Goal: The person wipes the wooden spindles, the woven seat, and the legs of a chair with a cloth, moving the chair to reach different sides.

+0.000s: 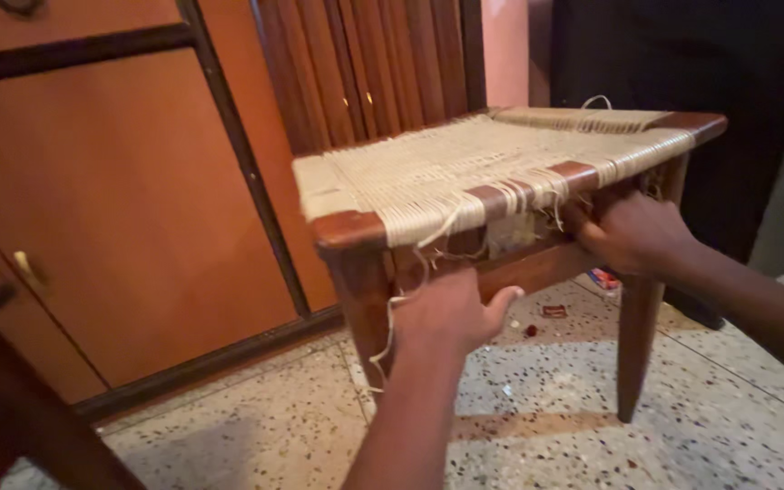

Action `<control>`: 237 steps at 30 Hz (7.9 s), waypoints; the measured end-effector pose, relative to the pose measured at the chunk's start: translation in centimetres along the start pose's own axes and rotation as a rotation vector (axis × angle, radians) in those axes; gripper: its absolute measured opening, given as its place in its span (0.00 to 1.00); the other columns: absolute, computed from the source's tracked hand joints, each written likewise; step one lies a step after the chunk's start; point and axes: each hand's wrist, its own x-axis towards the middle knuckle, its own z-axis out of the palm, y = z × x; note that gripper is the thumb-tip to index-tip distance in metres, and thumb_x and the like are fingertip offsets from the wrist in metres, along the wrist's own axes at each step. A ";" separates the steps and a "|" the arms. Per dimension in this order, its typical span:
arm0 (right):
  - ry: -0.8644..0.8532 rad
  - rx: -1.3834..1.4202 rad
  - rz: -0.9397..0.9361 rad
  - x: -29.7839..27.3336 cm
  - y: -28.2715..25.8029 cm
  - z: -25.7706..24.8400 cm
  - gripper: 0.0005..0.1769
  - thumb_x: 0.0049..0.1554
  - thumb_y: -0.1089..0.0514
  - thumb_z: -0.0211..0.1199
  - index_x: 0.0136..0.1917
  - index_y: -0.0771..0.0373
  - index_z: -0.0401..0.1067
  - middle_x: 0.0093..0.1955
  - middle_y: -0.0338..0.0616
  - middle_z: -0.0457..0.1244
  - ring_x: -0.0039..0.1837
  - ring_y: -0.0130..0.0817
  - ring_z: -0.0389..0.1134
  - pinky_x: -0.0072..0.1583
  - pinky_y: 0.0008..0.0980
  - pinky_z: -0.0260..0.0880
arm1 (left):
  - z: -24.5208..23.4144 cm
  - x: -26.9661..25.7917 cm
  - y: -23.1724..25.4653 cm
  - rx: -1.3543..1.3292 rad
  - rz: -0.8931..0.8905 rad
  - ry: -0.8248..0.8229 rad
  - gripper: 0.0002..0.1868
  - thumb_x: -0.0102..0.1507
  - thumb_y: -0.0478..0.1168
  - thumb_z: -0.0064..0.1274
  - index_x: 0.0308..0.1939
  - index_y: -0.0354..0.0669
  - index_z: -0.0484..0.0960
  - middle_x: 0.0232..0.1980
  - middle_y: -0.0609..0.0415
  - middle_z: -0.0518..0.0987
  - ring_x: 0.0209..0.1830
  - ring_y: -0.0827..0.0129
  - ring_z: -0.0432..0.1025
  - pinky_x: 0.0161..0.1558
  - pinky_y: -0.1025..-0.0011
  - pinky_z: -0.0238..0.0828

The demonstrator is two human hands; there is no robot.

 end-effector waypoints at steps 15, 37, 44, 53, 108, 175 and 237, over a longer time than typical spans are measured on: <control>0.229 0.566 0.129 -3.1 -4.2 3.3 0.18 0.58 0.52 0.65 0.44 0.73 0.75 0.36 0.59 0.70 0.36 0.47 0.74 0.43 0.48 0.73 | -1.3 -7.4 -4.0 0.062 0.513 0.469 0.22 0.60 0.45 0.55 0.47 0.28 0.75 0.44 0.35 0.76 0.43 0.42 0.76 0.45 0.49 0.73; 0.283 0.754 -0.846 -13.4 -34.7 -11.5 0.19 0.53 0.42 0.62 0.35 0.60 0.75 0.29 0.44 0.67 0.30 0.35 0.68 0.34 0.40 0.70 | -22.6 -28.4 -23.1 0.421 -0.425 0.409 0.19 0.62 0.54 0.53 0.44 0.42 0.81 0.43 0.43 0.83 0.47 0.50 0.79 0.51 0.52 0.74; -0.153 0.722 -0.507 -11.3 -44.9 -16.1 0.28 0.53 0.33 0.57 0.37 0.59 0.78 0.29 0.44 0.68 0.33 0.41 0.72 0.40 0.43 0.73 | -24.5 -34.2 -29.2 0.429 -0.687 0.342 0.29 0.63 0.65 0.49 0.51 0.45 0.82 0.56 0.48 0.81 0.60 0.55 0.75 0.59 0.52 0.72; -0.511 1.040 -0.073 -8.9 -52.9 -12.0 0.35 0.53 0.29 0.58 0.55 0.62 0.74 0.46 0.53 0.71 0.45 0.41 0.75 0.48 0.43 0.79 | -25.3 -40.6 -36.9 0.427 -1.026 0.243 0.36 0.65 0.69 0.44 0.63 0.47 0.79 0.65 0.48 0.79 0.67 0.55 0.73 0.66 0.47 0.68; -0.361 1.361 0.450 -9.7 -38.5 -9.6 0.32 0.57 0.34 0.61 0.54 0.68 0.71 0.41 0.52 0.69 0.38 0.43 0.73 0.43 0.43 0.78 | -19.1 -32.5 -48.7 -1.473 -0.387 0.715 0.32 0.68 0.59 0.42 0.64 0.36 0.76 0.56 0.37 0.80 0.51 0.54 0.75 0.53 0.59 0.71; -0.120 1.277 0.404 -1.2 -40.4 -3.1 0.36 0.58 0.40 0.66 0.59 0.79 0.70 0.55 0.61 0.68 0.48 0.46 0.74 0.47 0.45 0.76 | -19.0 -28.9 -43.1 -1.011 -0.734 0.870 0.24 0.62 0.51 0.58 0.36 0.26 0.83 0.33 0.43 0.82 0.23 0.63 0.74 0.24 0.65 0.72; -0.179 0.274 -0.139 -0.5 -43.9 -9.6 0.39 0.50 0.33 0.69 0.66 0.57 0.67 0.61 0.56 0.68 0.63 0.54 0.71 0.62 0.51 0.73 | -21.5 -34.9 -35.9 0.181 -1.097 0.575 0.39 0.64 0.58 0.40 0.67 0.26 0.67 0.71 0.30 0.62 0.71 0.37 0.58 0.69 0.50 0.55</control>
